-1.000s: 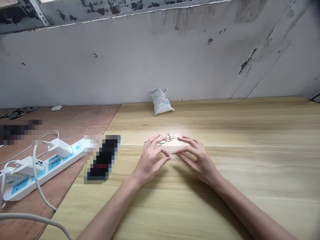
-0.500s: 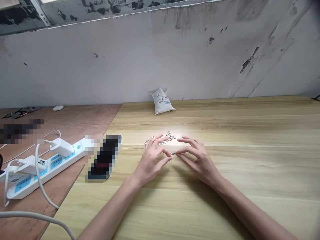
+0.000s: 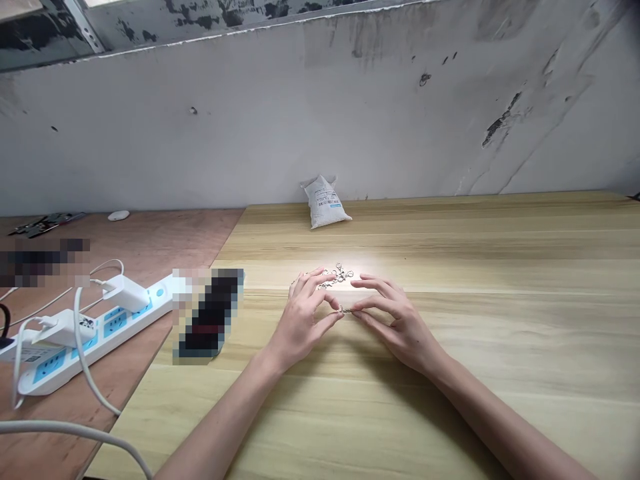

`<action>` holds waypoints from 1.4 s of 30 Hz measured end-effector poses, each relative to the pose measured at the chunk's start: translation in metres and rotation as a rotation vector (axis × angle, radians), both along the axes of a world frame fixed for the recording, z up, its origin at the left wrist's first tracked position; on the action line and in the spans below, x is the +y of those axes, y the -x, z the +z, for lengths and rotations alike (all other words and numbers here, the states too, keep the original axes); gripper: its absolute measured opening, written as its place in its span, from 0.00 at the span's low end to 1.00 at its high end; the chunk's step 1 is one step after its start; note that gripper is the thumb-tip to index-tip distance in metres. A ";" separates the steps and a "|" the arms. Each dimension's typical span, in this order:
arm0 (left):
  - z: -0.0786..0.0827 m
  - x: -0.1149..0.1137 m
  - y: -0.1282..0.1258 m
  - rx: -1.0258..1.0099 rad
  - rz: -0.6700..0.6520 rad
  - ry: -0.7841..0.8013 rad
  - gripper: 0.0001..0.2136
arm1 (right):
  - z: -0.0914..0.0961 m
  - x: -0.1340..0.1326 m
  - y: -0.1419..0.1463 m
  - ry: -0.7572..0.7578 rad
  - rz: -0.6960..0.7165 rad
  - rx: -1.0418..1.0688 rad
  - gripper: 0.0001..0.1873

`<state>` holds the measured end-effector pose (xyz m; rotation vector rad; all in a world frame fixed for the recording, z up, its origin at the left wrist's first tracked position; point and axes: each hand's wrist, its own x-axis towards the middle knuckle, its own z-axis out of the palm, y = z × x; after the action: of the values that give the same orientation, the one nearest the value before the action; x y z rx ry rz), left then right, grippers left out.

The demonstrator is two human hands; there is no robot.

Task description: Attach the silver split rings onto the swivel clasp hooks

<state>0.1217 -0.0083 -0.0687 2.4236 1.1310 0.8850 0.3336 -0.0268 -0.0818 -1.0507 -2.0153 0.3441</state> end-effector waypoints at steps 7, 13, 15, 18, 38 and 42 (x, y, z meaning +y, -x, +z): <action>-0.001 0.001 0.002 0.063 -0.048 -0.057 0.04 | 0.001 0.003 -0.004 -0.057 0.044 -0.054 0.07; 0.000 0.003 0.003 0.108 0.005 -0.204 0.05 | 0.000 0.002 -0.003 -0.092 0.040 -0.077 0.07; 0.000 0.002 0.002 0.109 0.022 -0.227 0.05 | 0.000 0.002 -0.003 -0.103 0.042 -0.080 0.07; -0.002 0.001 0.002 0.105 0.047 -0.202 0.06 | -0.001 0.002 -0.002 -0.115 0.045 -0.083 0.07; 0.001 0.004 0.006 -0.042 -0.110 0.221 0.07 | 0.002 0.000 -0.005 0.056 0.029 0.058 0.08; 0.003 0.004 0.008 -0.056 -0.117 0.249 0.07 | 0.004 -0.001 -0.005 0.065 0.038 0.069 0.08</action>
<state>0.1139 -0.0042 -0.0661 2.2229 1.0029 0.7239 0.3384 -0.0277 -0.0783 -1.0266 -1.9759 0.4625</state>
